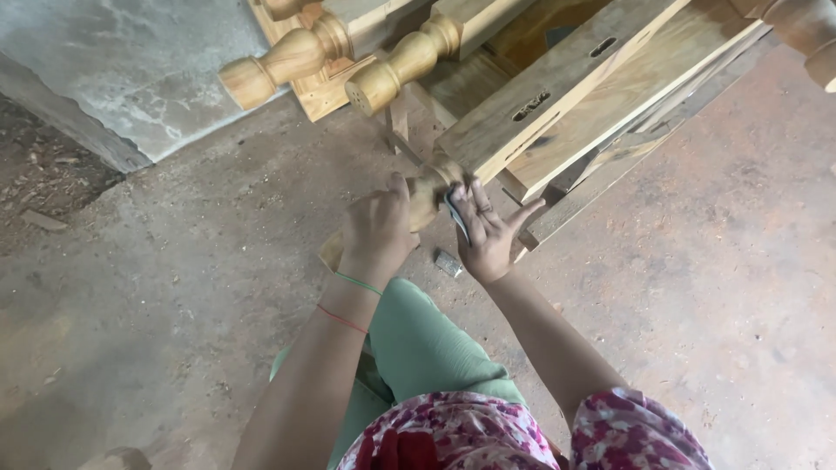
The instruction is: The person sands the curved details of turned wooden furniture legs using sandpaper.
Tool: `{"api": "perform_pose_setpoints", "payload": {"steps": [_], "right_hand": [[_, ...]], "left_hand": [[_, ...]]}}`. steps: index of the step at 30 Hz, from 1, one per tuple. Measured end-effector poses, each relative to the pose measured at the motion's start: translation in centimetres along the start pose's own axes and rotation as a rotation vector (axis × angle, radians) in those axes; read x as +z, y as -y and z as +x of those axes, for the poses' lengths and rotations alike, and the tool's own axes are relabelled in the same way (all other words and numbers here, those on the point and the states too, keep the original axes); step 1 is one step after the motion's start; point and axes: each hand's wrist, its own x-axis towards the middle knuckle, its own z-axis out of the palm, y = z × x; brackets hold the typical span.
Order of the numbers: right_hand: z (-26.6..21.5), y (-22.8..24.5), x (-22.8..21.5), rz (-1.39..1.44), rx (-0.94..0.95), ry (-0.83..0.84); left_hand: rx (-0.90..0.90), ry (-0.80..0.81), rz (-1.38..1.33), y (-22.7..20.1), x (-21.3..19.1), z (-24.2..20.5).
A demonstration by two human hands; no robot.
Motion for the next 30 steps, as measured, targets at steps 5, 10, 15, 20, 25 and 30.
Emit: {"api": "perform_pose_setpoints", "payload": {"steps": [5, 10, 15, 20, 25, 30], "right_hand": [[-0.8, -0.6, -2.0, 0.019, -0.054, 0.085], [0.1, -0.9, -2.7, 0.300, 0.139, 0.015], [4.2, 1.0, -4.4, 0.312, 0.192, -0.045], [6.3, 1.1, -5.2, 0.139, 0.154, 0.014], [8.1, 1.3, -5.1, 0.016, 0.004, 0.055], [12.6, 1.2, -2.8, -0.019, -0.199, 0.105]], "left_hand": [[-0.010, -0.030, -0.030, 0.0, 0.1, -0.2], [-0.056, 0.057, -0.040, -0.1, -0.2, 0.0], [-0.013, -0.051, -0.074, 0.0, -0.1, -0.4], [-0.032, -0.014, -0.061, -0.2, 0.0, -0.3], [-0.040, -0.031, -0.020, 0.1, 0.8, 0.0], [-0.045, 0.052, -0.098, -0.5, -0.8, -0.4]]}}
